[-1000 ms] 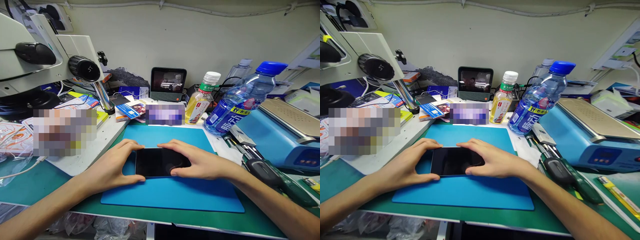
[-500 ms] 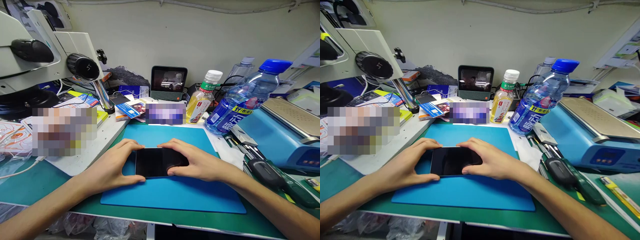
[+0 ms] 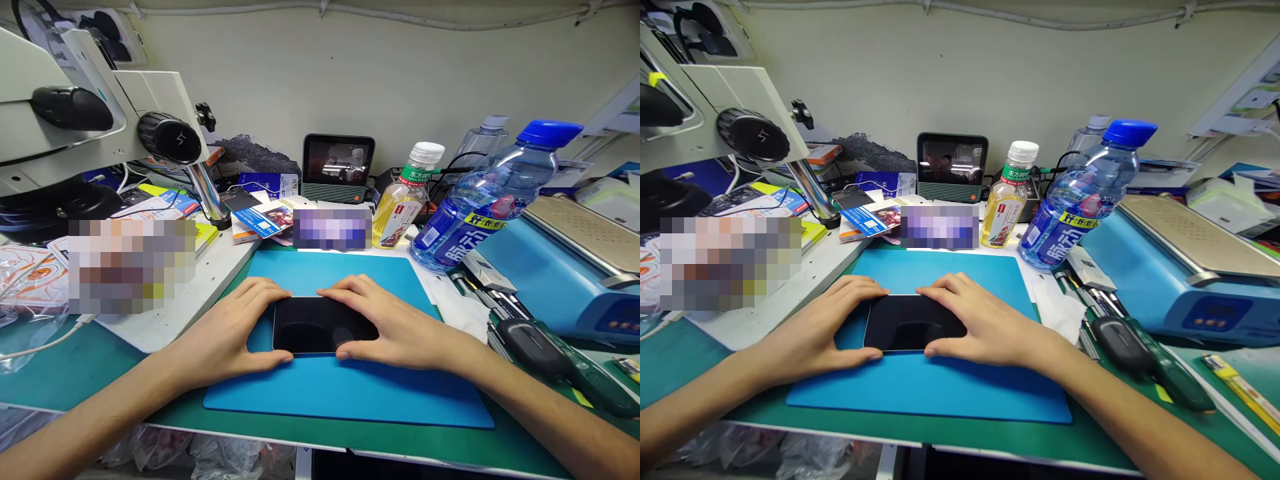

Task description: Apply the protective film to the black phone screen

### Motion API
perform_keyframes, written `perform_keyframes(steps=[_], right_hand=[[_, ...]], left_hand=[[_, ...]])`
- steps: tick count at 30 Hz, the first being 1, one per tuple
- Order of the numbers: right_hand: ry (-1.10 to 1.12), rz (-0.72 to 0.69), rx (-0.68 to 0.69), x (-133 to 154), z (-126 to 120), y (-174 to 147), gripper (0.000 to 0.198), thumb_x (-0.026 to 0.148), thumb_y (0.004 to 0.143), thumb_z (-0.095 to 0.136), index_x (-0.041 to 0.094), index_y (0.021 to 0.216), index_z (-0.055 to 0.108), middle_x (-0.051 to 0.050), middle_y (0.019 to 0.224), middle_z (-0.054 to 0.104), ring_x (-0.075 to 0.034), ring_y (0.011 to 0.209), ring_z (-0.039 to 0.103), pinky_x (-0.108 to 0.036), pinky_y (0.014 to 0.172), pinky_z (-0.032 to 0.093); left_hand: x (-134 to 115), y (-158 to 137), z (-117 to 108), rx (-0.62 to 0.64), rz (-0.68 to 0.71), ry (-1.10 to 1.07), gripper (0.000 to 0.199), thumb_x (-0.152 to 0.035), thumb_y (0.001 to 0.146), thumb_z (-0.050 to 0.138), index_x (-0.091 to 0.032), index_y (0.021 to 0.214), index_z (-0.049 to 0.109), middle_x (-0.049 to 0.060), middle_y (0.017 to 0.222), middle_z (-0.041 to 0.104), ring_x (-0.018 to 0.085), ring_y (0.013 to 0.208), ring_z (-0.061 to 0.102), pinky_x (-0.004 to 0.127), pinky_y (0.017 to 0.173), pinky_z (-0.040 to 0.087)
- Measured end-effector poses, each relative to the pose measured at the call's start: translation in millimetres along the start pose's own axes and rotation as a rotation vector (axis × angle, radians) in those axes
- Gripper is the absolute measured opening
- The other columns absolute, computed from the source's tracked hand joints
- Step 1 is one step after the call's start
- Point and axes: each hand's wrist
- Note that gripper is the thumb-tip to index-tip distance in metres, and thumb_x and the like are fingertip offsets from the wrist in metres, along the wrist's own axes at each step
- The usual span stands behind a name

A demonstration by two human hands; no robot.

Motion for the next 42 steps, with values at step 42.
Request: perform_keyframes(steps=[42], right_hand=[[0.178,-0.326,-0.03,1.9,-4.4,-7.2,0.027,0.024,0.109,0.049,0.025,0.109,0.076,0.001,0.119,0.082,-0.017,0.135,0.062,-0.042,0.127,0.026]], left_hand=[[1.4,0.9,1.8,-0.003,0.032,0.093,0.059,-0.049,0.096,0.073,-0.023,0.144,0.052,0.012,0.144,0.057,0.033,0.135,0.051,0.051,0.114,0.048]])
Point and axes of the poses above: each hand's wrist, its own y-axis towards the middle knuckle, its own z-axis out of the palm, x = y × z
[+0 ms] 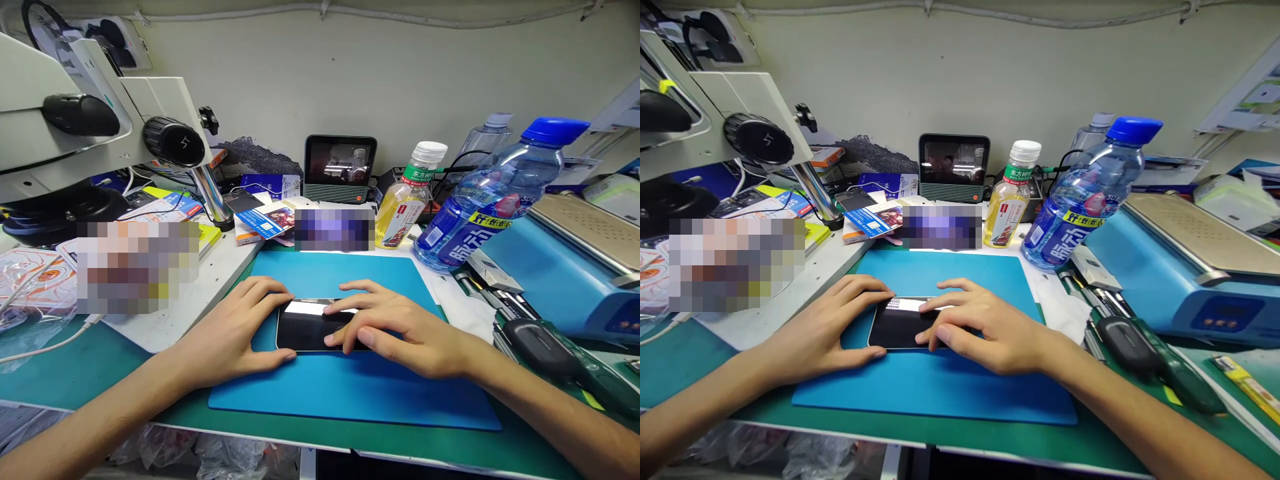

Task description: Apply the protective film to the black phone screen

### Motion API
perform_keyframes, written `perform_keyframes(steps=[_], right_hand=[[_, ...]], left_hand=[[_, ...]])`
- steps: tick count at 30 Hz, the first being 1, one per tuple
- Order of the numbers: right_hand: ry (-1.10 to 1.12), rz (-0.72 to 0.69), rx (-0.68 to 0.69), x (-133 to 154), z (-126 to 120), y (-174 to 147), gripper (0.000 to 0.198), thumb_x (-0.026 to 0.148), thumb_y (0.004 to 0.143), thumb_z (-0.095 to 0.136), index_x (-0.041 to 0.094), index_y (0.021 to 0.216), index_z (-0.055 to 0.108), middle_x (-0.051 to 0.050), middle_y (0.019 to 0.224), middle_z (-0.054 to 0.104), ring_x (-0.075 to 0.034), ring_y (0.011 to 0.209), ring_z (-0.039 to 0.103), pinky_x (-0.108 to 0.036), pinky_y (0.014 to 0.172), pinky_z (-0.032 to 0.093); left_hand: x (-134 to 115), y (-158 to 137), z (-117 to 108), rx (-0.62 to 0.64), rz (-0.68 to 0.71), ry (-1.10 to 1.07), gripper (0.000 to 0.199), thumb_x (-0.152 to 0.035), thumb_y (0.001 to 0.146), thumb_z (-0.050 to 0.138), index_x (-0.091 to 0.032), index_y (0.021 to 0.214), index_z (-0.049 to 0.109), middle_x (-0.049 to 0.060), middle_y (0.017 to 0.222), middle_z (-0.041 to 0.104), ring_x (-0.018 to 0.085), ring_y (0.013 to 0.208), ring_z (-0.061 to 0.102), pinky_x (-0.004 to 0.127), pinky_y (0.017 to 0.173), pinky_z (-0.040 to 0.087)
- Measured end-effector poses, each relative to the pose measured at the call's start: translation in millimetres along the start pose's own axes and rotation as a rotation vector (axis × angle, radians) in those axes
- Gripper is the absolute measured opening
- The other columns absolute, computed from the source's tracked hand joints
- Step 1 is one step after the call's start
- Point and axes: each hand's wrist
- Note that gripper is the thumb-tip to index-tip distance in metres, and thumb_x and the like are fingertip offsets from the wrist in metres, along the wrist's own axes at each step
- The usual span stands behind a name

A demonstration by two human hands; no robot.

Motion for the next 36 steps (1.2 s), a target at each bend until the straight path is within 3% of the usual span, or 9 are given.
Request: perform_keyframes(steps=[8,14,16,19,26,36], right_hand=[[-0.061,-0.105,-0.134,-0.8,-2.4,2.1,0.035,0.017,0.106,0.048,0.022,0.083,0.074,0.0,0.089,0.084,-0.016,0.106,0.075,-0.043,0.121,0.037],[-0.086,-0.129,-0.169,-0.8,-7.9,0.0,0.036,0.02,0.106,0.047,0.023,0.084,0.076,0.002,0.072,0.077,-0.015,0.083,0.075,-0.045,0.116,0.04],[-0.087,-0.12,-0.163,-1.7,-9.8,-1.0,0.037,0.021,0.106,0.047,0.023,0.082,0.075,0.002,0.073,0.078,-0.017,0.087,0.076,-0.046,0.118,0.038],[-0.064,-0.077,-0.113,-3.8,-11.9,-1.8,0.033,0.023,0.107,0.048,0.023,0.086,0.073,0.0,0.088,0.083,-0.02,0.108,0.076,-0.048,0.122,0.034],[0.048,0.043,-0.011,-8.0,-10.7,-1.7,0.027,0.039,0.109,0.053,0.027,0.106,0.077,-0.001,0.115,0.083,-0.025,0.143,0.058,-0.054,0.128,0.024],[0.089,0.131,0.104,-0.2,-10.9,0.5,0.028,0.04,0.106,0.058,0.029,0.127,0.073,-0.003,0.136,0.076,-0.028,0.156,0.042,-0.061,0.133,0.014]], left_hand=[[2.0,-0.4,-0.4,0.008,0.002,-0.004,0.06,-0.05,0.096,0.073,-0.024,0.145,0.051,0.011,0.145,0.056,0.033,0.135,0.051,0.051,0.115,0.048],[0.5,0.8,-2.2,0.007,0.006,-0.023,0.06,-0.049,0.095,0.074,-0.024,0.145,0.052,0.012,0.144,0.057,0.034,0.134,0.052,0.052,0.115,0.048],[0.2,1.5,-2.6,0.013,0.006,-0.023,0.06,-0.049,0.095,0.074,-0.023,0.145,0.052,0.012,0.144,0.057,0.034,0.135,0.052,0.052,0.115,0.048],[0.1,1.8,-2.6,0.008,0.01,-0.028,0.061,-0.049,0.094,0.075,-0.023,0.145,0.053,0.012,0.143,0.058,0.034,0.135,0.052,0.051,0.115,0.048],[0.7,0.5,-2.5,-0.001,0.0,-0.044,0.062,-0.051,0.093,0.076,-0.024,0.144,0.055,0.011,0.143,0.058,0.034,0.134,0.053,0.051,0.114,0.049],[1.9,0.4,-2.0,0.023,-0.003,-0.039,0.061,-0.052,0.096,0.074,-0.025,0.145,0.051,0.012,0.145,0.055,0.034,0.136,0.049,0.052,0.115,0.047]])
Point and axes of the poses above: each hand's wrist, its own y-axis towards the middle knuckle, its own z-axis out of the palm, x = y × z
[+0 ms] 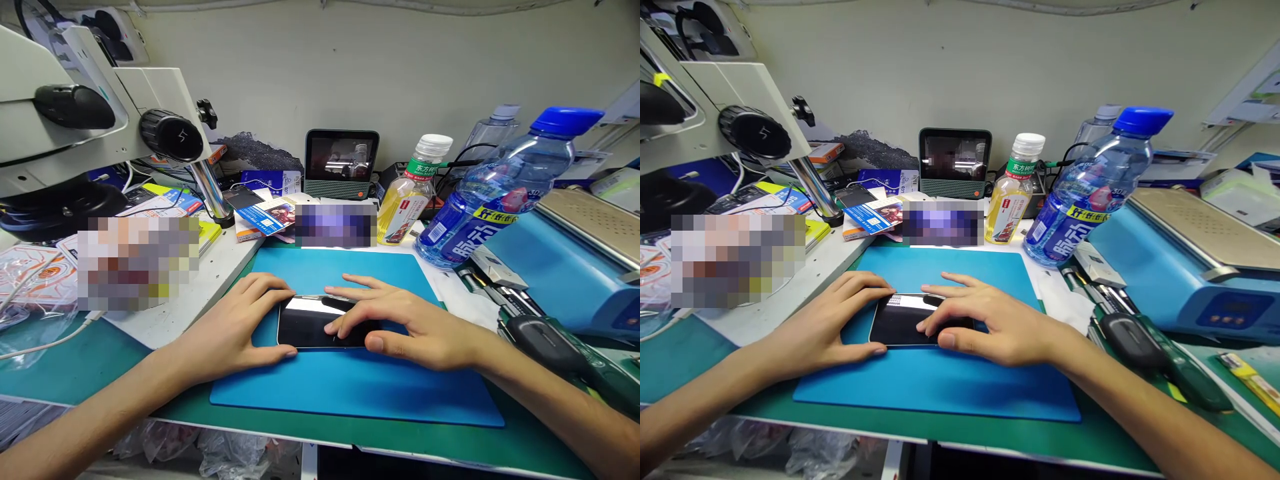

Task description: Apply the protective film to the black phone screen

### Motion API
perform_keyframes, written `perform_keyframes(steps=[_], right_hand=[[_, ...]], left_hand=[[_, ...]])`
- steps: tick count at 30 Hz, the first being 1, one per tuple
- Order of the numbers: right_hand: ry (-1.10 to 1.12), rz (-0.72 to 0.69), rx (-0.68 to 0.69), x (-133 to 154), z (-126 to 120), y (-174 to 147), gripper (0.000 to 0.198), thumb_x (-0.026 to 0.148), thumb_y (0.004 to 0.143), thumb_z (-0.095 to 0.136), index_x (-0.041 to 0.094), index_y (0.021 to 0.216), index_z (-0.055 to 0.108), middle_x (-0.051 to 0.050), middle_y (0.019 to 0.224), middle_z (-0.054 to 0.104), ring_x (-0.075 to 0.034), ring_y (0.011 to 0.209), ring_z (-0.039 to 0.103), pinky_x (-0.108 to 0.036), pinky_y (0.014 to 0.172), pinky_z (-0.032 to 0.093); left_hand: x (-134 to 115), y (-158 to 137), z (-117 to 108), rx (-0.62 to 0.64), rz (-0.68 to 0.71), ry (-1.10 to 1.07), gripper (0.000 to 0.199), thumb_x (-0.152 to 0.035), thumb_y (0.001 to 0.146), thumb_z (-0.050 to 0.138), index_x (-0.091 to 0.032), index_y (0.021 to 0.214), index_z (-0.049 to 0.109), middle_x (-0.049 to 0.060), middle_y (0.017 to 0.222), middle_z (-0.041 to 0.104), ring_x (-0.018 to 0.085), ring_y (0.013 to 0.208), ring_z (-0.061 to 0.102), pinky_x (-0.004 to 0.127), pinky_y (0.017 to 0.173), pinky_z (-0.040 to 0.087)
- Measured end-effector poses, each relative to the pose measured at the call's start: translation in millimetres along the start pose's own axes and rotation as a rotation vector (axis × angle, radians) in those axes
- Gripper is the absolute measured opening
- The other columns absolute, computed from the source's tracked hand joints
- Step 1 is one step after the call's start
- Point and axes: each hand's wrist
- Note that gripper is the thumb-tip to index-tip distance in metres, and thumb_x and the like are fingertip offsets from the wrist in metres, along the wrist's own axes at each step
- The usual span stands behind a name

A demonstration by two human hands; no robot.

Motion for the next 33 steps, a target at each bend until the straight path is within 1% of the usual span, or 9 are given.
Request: perform_keyframes(steps=[4,8,12,15,20,22,26,33], right_hand=[[-0.006,0.01,0.001,-0.2,0.7,-0.4,0.029,0.041,0.105,0.059,0.029,0.128,0.073,-0.003,0.139,0.074,-0.027,0.156,0.041,-0.06,0.133,0.014],[-0.009,0.004,-0.013,-0.9,1.8,-0.1,0.027,0.039,0.105,0.059,0.029,0.125,0.074,-0.003,0.136,0.075,-0.027,0.154,0.044,-0.059,0.133,0.016],[-0.016,0.002,-0.012,-0.1,1.3,0.8,0.026,0.039,0.105,0.059,0.028,0.123,0.075,-0.003,0.134,0.076,-0.027,0.154,0.045,-0.059,0.133,0.015],[-0.024,-0.002,-0.01,-0.1,0.8,1.5,0.025,0.039,0.105,0.059,0.028,0.121,0.075,-0.003,0.134,0.077,-0.026,0.154,0.044,-0.059,0.133,0.014],[-0.036,-0.03,-0.033,-0.6,1.7,1.2,0.023,0.038,0.104,0.06,0.028,0.118,0.076,-0.005,0.133,0.077,-0.026,0.151,0.049,-0.06,0.132,0.017],[-0.034,-0.033,-0.049,-0.1,2.1,0.9,0.022,0.038,0.104,0.061,0.027,0.115,0.077,-0.005,0.132,0.077,-0.027,0.149,0.052,-0.061,0.132,0.018],[-0.033,-0.049,-0.081,0.8,0.8,0.2,0.023,0.039,0.105,0.059,0.026,0.11,0.078,-0.006,0.126,0.08,-0.027,0.143,0.058,-0.061,0.131,0.021],[-0.133,-0.103,-0.14,-3.3,-4.4,-3.2,0.025,0.037,0.108,0.056,0.026,0.101,0.077,-0.003,0.111,0.083,-0.024,0.131,0.067,-0.056,0.131,0.022]], left_hand=[[-0.2,0.3,0.4,-0.019,0.001,-0.002,0.06,-0.051,0.096,0.074,-0.026,0.145,0.052,0.011,0.145,0.057,0.034,0.136,0.051,0.052,0.115,0.048],[-0.1,-0.9,1.2,-0.026,-0.007,-0.007,0.063,-0.052,0.095,0.075,-0.027,0.148,0.053,0.011,0.146,0.058,0.034,0.136,0.052,0.052,0.116,0.049],[-0.3,-2.4,1.8,-0.016,-0.007,0.005,0.075,-0.05,0.096,0.075,-0.031,0.16,0.041,0.01,0.155,0.053,0.034,0.142,0.049,0.051,0.119,0.047],[-1.2,-1.9,1.1,-0.001,0.032,0.01,0.07,-0.048,0.099,0.072,-0.03,0.159,0.042,0.009,0.158,0.053,0.033,0.146,0.048,0.05,0.121,0.043],[-2.2,0.9,-2.1,-0.001,0.093,0.025,0.062,-0.047,0.1,0.071,-0.028,0.154,0.047,0.008,0.152,0.062,0.033,0.149,0.048,0.053,0.124,0.035],[-1.9,1.2,-3.2,-0.002,0.097,0.015,0.062,-0.047,0.1,0.071,-0.029,0.154,0.047,0.008,0.15,0.063,0.034,0.148,0.048,0.053,0.123,0.036],[-1.1,0.8,-4.0,0.014,0.079,-0.038,0.063,-0.046,0.101,0.07,-0.031,0.156,0.045,0.009,0.152,0.061,0.034,0.148,0.047,0.052,0.12,0.041],[-3.1,0.8,-5.4,0.019,0.083,-0.071,0.059,-0.046,0.103,0.067,-0.031,0.156,0.045,0.008,0.151,0.061,0.033,0.146,0.048,0.05,0.12,0.042]])
Point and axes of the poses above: each hand's wrist, its own y-axis towards the middle knuckle, its own z-axis out of the palm, x = y × z
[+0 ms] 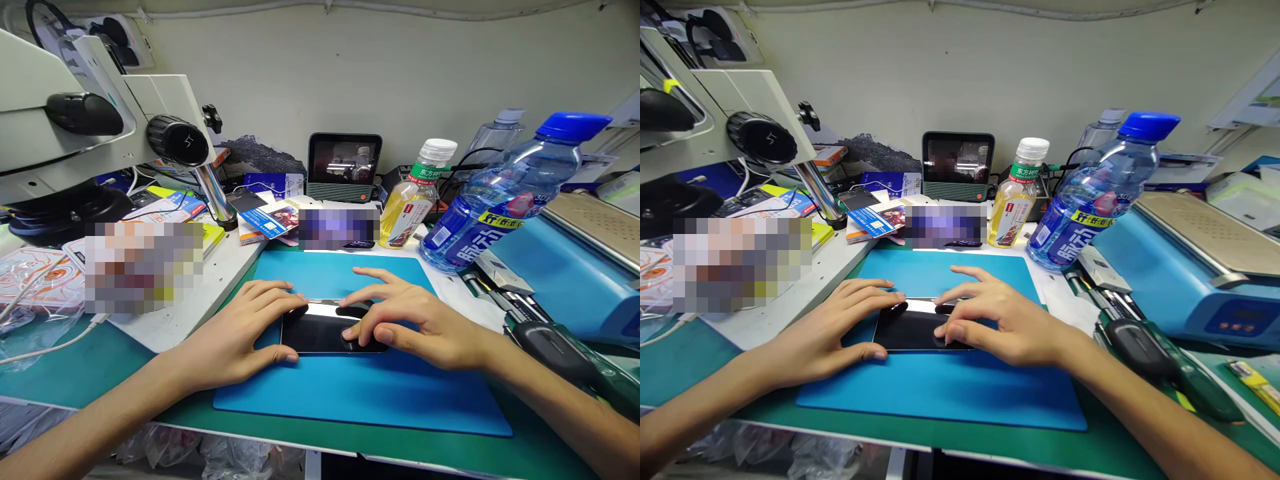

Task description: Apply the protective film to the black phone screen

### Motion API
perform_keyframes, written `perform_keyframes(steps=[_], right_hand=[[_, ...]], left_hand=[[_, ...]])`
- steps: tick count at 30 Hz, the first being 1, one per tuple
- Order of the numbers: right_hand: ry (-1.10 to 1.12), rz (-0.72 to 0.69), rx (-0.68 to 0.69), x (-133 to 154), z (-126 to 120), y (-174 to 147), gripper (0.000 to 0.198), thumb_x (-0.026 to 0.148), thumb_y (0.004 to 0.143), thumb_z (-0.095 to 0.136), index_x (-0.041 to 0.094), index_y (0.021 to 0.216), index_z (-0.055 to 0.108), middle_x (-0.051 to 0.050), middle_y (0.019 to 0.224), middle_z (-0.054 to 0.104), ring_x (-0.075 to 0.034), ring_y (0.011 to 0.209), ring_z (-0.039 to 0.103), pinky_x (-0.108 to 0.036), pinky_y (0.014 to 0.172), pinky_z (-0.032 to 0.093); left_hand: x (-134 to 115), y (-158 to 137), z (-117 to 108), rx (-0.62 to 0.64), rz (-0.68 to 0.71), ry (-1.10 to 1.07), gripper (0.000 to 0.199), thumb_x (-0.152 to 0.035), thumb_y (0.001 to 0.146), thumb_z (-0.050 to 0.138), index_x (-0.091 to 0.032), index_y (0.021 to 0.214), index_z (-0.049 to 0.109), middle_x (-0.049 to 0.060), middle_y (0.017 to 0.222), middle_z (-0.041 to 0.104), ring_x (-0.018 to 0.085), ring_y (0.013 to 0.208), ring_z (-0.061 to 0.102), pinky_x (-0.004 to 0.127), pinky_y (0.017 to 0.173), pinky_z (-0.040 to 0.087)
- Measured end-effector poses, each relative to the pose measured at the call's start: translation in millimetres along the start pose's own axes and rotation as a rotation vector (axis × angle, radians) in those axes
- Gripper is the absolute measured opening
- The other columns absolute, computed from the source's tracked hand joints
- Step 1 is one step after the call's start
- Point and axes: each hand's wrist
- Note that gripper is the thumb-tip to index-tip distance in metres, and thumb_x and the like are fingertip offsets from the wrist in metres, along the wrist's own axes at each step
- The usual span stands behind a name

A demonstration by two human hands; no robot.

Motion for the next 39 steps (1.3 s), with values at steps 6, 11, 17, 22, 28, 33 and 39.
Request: perform_keyframes(steps=[6,11,17,22,28,33,39], right_hand=[[-0.018,-0.061,-0.039,-0.9,-0.9,0.7,0.03,0.032,0.109,0.051,0.025,0.092,0.075,0.001,0.099,0.084,-0.02,0.116,0.072,-0.05,0.129,0.024],[-0.031,-0.068,-0.047,0.1,-1.6,2.3,0.032,0.032,0.11,0.05,0.024,0.091,0.075,0.001,0.097,0.083,-0.019,0.112,0.073,-0.048,0.127,0.025],[-0.041,-0.028,-0.035,-0.2,-1.2,-0.5,0.03,0.034,0.11,0.051,0.025,0.1,0.078,0.001,0.102,0.083,-0.019,0.116,0.071,-0.047,0.128,0.026],[-0.045,-0.021,-0.036,-0.9,-0.4,-1.2,0.029,0.031,0.109,0.051,0.025,0.099,0.078,0.001,0.103,0.083,-0.018,0.119,0.07,-0.044,0.128,0.026],[-0.054,-0.016,-0.034,-3.5,0.5,-1.3,0.03,0.033,0.11,0.051,0.026,0.104,0.08,-0.001,0.109,0.082,-0.018,0.119,0.07,-0.044,0.128,0.026],[-0.068,-0.03,-0.044,-3.4,0.9,-2.0,0.031,0.035,0.11,0.051,0.025,0.103,0.079,-0.003,0.111,0.082,-0.019,0.118,0.07,-0.046,0.127,0.027],[-0.06,-0.031,-0.04,-2.6,1.1,-3.7,0.031,0.036,0.11,0.051,0.024,0.101,0.078,-0.003,0.11,0.082,-0.019,0.118,0.071,-0.046,0.127,0.028]], left_hand=[[-0.1,0.0,-0.6,0.027,0.011,0.025,0.06,-0.046,0.105,0.064,-0.03,0.158,0.04,0.008,0.154,0.059,0.032,0.148,0.045,0.049,0.121,0.04],[1.0,0.1,-0.1,0.034,0.017,0.042,0.061,-0.048,0.105,0.063,-0.03,0.158,0.039,0.007,0.154,0.058,0.031,0.148,0.043,0.048,0.122,0.038],[1.9,-1.1,1.0,0.036,0.017,0.032,0.061,-0.048,0.106,0.063,-0.029,0.158,0.039,0.007,0.154,0.057,0.029,0.149,0.043,0.047,0.122,0.039],[2.7,-1.6,1.8,0.039,0.021,0.028,0.06,-0.047,0.106,0.062,-0.028,0.158,0.038,0.008,0.155,0.056,0.03,0.149,0.043,0.048,0.122,0.039],[2.3,-0.6,2.5,0.039,0.018,0.042,0.06,-0.048,0.106,0.062,-0.027,0.158,0.039,0.008,0.155,0.056,0.029,0.148,0.043,0.048,0.123,0.04],[1.7,-1.4,3.0,0.036,0.017,0.046,0.06,-0.047,0.106,0.063,-0.027,0.157,0.04,0.009,0.155,0.056,0.029,0.147,0.045,0.047,0.123,0.04],[2.2,-1.0,3.1,0.034,0.012,0.047,0.06,-0.046,0.105,0.063,-0.026,0.157,0.041,0.01,0.155,0.056,0.029,0.147,0.046,0.048,0.122,0.04]])
Point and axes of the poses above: each hand's wrist, its own y-axis towards the middle knuckle, its own z-axis out of the palm, x = y × z
